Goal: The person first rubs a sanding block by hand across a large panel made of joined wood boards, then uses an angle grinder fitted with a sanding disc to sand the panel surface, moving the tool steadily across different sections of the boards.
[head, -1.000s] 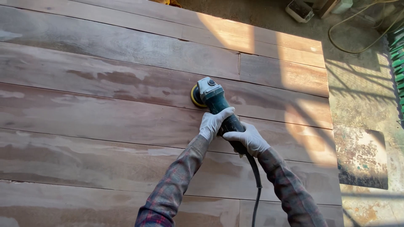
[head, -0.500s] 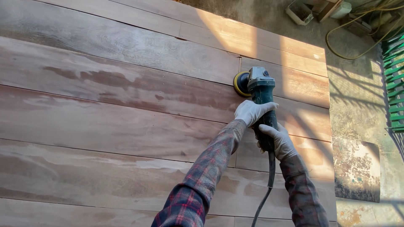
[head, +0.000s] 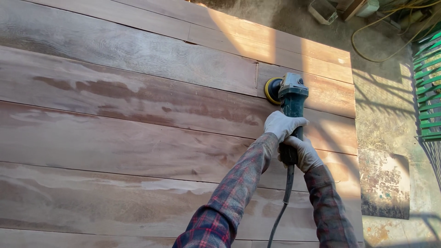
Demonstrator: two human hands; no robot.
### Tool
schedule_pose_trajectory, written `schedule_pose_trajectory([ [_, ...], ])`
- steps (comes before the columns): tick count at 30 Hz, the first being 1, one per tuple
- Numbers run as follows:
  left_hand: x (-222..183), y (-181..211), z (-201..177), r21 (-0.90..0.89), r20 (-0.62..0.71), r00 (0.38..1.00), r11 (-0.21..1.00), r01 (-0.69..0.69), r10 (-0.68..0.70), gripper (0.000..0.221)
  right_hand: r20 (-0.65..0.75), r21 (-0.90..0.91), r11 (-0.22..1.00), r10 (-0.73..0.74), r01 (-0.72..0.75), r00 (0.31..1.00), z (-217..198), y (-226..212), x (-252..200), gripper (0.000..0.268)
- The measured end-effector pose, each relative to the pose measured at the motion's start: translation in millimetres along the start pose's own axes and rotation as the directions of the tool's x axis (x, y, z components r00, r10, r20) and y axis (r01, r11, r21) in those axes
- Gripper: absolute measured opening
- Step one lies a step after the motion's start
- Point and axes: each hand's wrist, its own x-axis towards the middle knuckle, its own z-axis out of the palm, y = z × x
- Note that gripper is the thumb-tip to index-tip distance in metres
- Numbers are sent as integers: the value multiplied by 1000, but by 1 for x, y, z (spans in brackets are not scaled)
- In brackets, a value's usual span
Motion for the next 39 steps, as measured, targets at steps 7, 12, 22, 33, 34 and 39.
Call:
schedule_pose_trajectory([
  [7, -9, -20, -17, -255, -152, 986, 967, 20, -60, 68, 44, -23, 1000, 14, -13, 999, 19, -2, 2, 43],
  [12, -5, -19, -7, -406, -162, 984, 914, 8, -81, 66, 1, -73, 997, 16, -16, 1000, 22, -3, -8, 50],
  [22, -1, -20, 1, -504, -165, 982, 864, 0, -97, 67, -238, 12, 957, -279, 290, 930, 43, 6, -15, 92],
  [33, -1, -13, -12, -391, -130, 986, 919, 50, -109, 72, -152, -25, 967, -255, 254, 955, 41, -10, -18, 85],
  [34, 0, -11, -12, -338, -125, 986, 939, 58, -106, 73, -160, -21, 965, -263, 263, 952, 41, -10, -18, 82],
  [39, -12, -12, -16, -388, -140, 986, 921, 34, -95, 72, -144, -11, 973, -230, 231, 963, 45, -12, -26, 78],
])
